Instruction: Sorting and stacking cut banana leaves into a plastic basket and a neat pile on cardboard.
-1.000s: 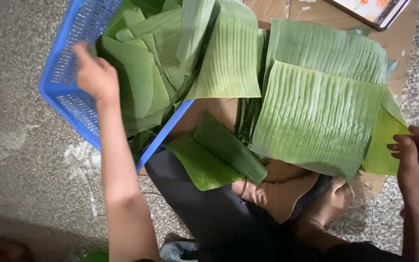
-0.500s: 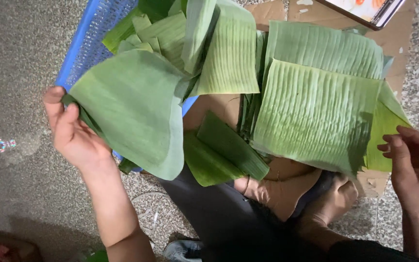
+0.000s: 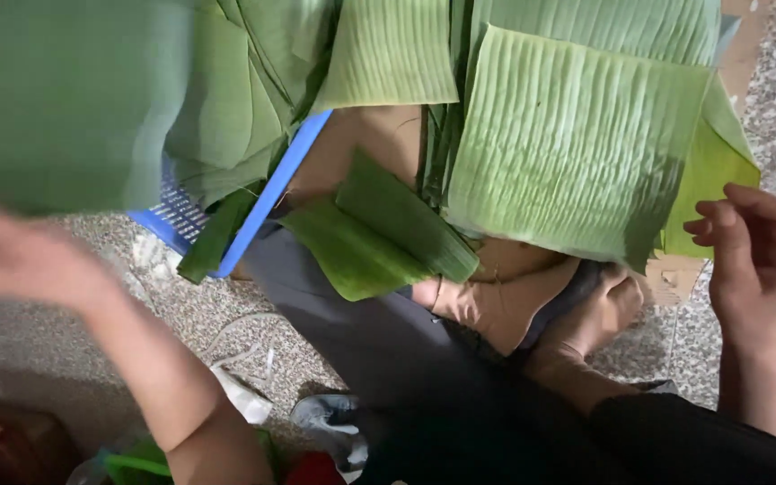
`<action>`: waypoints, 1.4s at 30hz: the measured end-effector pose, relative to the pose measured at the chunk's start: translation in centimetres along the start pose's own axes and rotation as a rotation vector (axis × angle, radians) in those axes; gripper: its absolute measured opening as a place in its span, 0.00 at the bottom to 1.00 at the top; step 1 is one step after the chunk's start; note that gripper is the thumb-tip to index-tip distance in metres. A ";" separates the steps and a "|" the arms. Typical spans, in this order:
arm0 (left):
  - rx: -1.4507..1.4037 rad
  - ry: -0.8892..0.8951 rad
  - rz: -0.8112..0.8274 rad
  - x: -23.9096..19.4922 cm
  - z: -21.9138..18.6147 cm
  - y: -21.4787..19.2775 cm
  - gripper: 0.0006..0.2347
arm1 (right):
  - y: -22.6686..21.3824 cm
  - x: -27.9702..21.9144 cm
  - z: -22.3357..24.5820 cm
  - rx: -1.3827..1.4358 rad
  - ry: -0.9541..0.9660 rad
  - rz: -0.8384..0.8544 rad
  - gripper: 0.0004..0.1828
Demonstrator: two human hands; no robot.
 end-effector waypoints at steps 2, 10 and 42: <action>-0.049 0.178 0.229 1.0 -6.4 3.7 0.06 | 0.3 0.1 0.5 -0.008 -0.012 0.005 0.10; -0.640 0.288 1.108 -14.8 -22.9 18.4 0.37 | 2.8 -0.4 2.2 -0.032 0.010 0.086 0.09; -0.717 -0.228 0.772 -3.9 -28.5 10.7 0.11 | 5.2 4.9 -0.2 0.339 0.437 0.049 0.11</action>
Point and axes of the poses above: each hand's wrist, its own x-axis towards the middle knuckle, its own y-axis out of the palm, z = x × y, the point moved 8 cm from there along x, towards the middle knuckle, and after that the axes turned 15 degrees about y, right-handed, at the moved point
